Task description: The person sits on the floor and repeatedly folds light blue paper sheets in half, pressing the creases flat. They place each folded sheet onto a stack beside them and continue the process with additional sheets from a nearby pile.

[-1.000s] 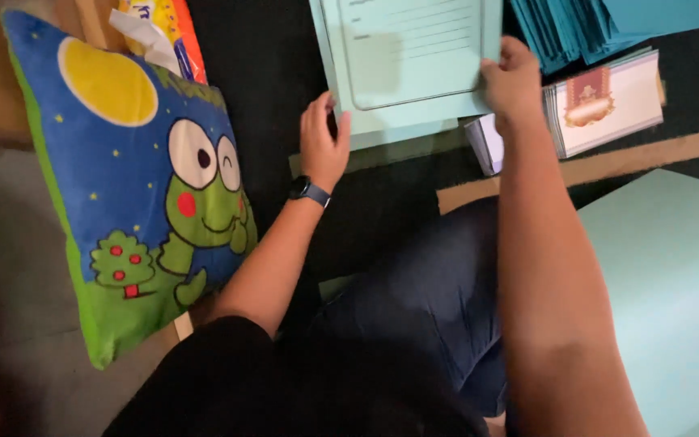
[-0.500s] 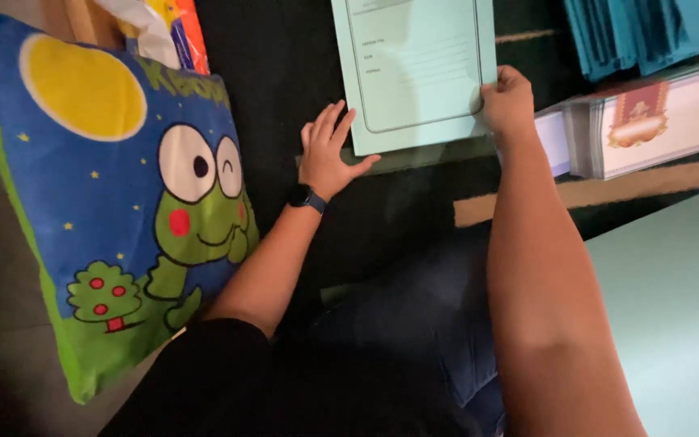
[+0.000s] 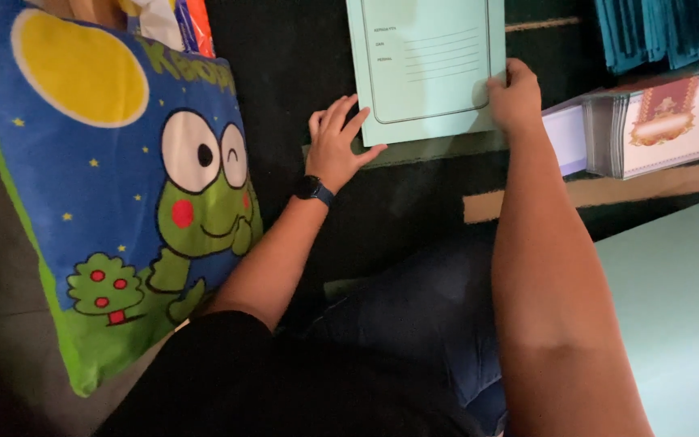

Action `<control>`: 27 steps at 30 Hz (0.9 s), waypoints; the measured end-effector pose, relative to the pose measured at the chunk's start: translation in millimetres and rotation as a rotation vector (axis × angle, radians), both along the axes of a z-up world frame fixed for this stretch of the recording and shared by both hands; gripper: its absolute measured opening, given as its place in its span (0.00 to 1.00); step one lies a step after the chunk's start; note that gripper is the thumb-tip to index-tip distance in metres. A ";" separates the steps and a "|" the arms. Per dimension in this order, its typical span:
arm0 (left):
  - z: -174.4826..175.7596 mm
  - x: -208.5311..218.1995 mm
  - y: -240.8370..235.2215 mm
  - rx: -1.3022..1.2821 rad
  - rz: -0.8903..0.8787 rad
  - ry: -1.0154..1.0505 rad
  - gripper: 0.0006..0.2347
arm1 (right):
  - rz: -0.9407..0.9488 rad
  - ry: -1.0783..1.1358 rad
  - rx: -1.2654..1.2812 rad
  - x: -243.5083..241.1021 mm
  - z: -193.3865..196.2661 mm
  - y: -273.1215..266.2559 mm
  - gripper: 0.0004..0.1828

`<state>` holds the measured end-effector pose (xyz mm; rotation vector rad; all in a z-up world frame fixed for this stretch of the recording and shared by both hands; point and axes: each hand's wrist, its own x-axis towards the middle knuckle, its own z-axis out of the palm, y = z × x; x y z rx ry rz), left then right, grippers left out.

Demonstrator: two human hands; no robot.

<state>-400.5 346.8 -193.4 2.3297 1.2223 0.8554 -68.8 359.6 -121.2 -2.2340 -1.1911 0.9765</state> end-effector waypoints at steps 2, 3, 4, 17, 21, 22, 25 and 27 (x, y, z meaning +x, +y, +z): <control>-1.3 0.2 0.0 0.007 -0.003 -0.008 0.26 | 0.025 -0.081 0.048 3.6 -7.9 -0.1 0.17; -1.3 0.2 0.2 0.009 -0.002 -0.008 0.26 | 0.026 -0.081 0.049 7.9 -16.2 0.4 0.17; -1.4 0.3 -0.1 0.006 0.000 -0.011 0.26 | 0.046 -0.186 0.060 12.5 -24.4 -0.1 0.21; 2.7 0.4 -0.2 0.020 0.002 -0.040 0.25 | 0.099 -0.224 -0.017 1.7 -16.6 -1.2 0.21; 1.8 1.3 -0.5 0.023 0.002 -0.041 0.25 | 0.119 -0.292 -0.036 2.9 -21.9 1.0 0.23; 2.5 1.0 -0.2 0.026 0.000 -0.035 0.24 | 0.148 -0.274 -0.037 2.3 -22.1 0.5 0.27; 4.0 0.8 -0.4 0.029 -0.001 -0.032 0.23 | 0.163 -0.224 -0.114 -12.5 -1.9 -2.0 0.36; 3.5 -0.1 -1.3 0.028 0.000 -0.033 0.22 | 0.149 -0.190 -0.190 -22.1 8.9 -3.0 0.42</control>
